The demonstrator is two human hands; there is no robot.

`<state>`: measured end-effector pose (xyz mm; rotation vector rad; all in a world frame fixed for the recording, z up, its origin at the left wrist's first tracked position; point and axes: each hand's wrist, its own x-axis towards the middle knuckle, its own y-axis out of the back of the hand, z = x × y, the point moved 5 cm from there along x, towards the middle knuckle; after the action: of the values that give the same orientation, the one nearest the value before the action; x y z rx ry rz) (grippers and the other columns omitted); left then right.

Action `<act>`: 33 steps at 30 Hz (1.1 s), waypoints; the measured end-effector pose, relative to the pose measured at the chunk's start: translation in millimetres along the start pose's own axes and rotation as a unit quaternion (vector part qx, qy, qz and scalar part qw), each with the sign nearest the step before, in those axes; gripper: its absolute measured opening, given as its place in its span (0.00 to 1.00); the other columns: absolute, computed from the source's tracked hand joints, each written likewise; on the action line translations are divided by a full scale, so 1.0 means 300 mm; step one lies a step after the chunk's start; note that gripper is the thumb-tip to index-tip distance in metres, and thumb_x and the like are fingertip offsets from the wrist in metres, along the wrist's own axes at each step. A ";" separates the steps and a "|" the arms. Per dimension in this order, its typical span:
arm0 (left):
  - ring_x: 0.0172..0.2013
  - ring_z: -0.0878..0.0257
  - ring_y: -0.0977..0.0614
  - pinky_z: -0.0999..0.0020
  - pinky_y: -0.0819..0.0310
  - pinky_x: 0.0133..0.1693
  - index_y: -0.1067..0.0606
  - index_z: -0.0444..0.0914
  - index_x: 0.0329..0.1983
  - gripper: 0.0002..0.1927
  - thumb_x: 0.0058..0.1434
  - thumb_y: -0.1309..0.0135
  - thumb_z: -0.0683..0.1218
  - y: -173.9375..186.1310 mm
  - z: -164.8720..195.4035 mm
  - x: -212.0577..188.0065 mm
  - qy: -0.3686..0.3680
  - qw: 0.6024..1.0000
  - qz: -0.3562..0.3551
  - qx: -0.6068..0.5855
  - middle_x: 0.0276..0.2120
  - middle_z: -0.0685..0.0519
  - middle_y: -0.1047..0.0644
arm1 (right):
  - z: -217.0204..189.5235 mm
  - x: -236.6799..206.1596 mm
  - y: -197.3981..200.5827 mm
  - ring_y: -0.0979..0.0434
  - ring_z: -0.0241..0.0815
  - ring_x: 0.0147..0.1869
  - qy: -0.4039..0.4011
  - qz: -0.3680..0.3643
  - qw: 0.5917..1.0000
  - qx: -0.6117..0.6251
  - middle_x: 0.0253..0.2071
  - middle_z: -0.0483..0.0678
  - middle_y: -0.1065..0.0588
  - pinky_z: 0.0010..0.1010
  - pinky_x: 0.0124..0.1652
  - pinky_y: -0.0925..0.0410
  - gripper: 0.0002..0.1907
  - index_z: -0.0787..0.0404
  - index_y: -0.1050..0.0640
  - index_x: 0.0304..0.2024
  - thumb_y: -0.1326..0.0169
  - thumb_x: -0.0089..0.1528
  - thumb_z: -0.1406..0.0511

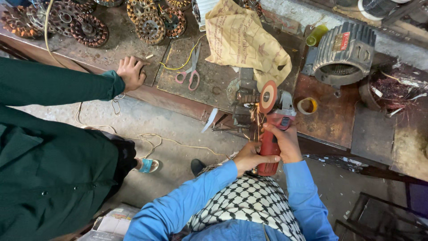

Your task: The person uses a handheld angle grinder to grind a metal part clamped in a bench vise. They repeatedly apply the grinder to the part, generating sparks, and pause to reposition the part in the vise before continuing.

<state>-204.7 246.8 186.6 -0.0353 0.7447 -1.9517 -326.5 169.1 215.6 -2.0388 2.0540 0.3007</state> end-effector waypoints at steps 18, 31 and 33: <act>0.48 0.62 0.18 0.65 0.25 0.53 0.24 0.33 0.60 0.29 0.59 0.34 0.52 0.017 -0.057 -0.001 0.025 0.998 -0.022 -0.050 0.48 0.48 0.19 | -0.059 -0.038 -0.035 0.19 0.43 0.30 -0.032 0.002 0.999 -0.005 0.32 0.52 0.22 0.35 0.29 0.24 0.16 0.68 0.23 0.46 0.37 0.57 0.71; 0.49 0.60 0.17 0.62 0.23 0.55 0.25 0.34 0.60 0.28 0.61 0.37 0.53 0.017 -0.065 -0.009 0.072 0.995 -0.034 -0.065 0.50 0.47 0.19 | -0.023 -0.018 -0.021 0.20 0.40 0.30 -0.045 0.010 0.999 -0.002 0.35 0.49 0.21 0.34 0.29 0.25 0.15 0.67 0.22 0.45 0.36 0.56 0.70; 0.50 0.60 0.17 0.62 0.22 0.56 0.25 0.32 0.60 0.28 0.62 0.37 0.53 0.018 -0.062 -0.011 0.065 0.995 -0.035 -0.065 0.50 0.47 0.19 | -0.022 -0.018 -0.023 0.19 0.42 0.29 -0.054 0.008 0.999 0.001 0.33 0.50 0.21 0.34 0.28 0.25 0.15 0.67 0.22 0.45 0.36 0.56 0.69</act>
<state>-205.1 256.8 169.9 -0.0137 0.9688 -1.9836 -319.6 172.0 223.7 -1.9604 2.0069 0.4008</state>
